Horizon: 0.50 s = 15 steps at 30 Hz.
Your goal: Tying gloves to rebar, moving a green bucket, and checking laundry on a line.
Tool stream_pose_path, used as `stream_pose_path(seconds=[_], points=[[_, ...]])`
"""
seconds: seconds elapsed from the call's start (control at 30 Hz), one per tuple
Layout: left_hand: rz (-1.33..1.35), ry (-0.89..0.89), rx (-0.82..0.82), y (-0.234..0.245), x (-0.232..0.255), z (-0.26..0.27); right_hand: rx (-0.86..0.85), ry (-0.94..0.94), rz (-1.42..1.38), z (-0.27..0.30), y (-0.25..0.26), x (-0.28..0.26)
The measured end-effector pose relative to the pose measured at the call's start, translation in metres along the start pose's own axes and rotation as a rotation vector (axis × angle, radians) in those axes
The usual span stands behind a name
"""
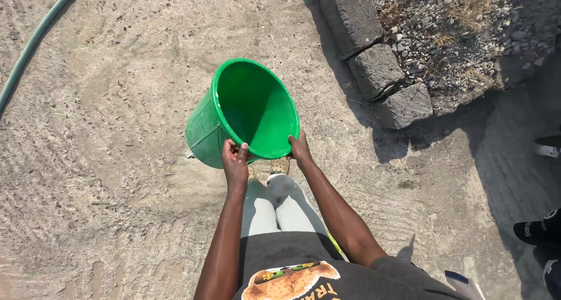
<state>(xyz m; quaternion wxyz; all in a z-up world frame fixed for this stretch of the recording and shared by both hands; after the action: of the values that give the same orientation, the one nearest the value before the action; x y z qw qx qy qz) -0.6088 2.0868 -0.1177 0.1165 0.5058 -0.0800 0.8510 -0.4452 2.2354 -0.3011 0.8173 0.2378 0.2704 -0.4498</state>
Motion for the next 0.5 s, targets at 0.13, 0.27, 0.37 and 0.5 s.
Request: stream_pose_path(seconds=[0.13, 0.27, 0.37, 0.5], points=[[0.02, -0.013, -0.058, -0.08, 0.031, -0.039, 0.135, -0.035, -0.041, -0.036, 0.025, -0.079], [0.062, -0.044, -0.144, -0.155, 0.052, -0.084, 0.152, -0.092, -0.168, -0.067, 0.042, -0.145], [0.033, -0.07, -0.197, -0.211, 0.071, -0.119, 0.177, -0.072, -0.193, -0.1, 0.049, -0.19], [-0.045, -0.079, -0.259, -0.3, 0.093, -0.172, 0.283, -0.119, -0.231, -0.156, 0.067, -0.252]])
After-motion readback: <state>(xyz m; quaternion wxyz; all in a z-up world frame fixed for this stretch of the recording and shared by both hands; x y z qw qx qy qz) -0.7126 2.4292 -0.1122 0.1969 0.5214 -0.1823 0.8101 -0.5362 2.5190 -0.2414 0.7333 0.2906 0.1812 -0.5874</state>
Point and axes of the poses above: each hand's wrist, its own z-axis away from the middle knuckle, its own y-axis out of the back of the hand, x = y × z, the point moved 6 cm from there along -z, towards the middle knuckle, and after that the axes turned 12 degrees about x, right-handed, at the moved point
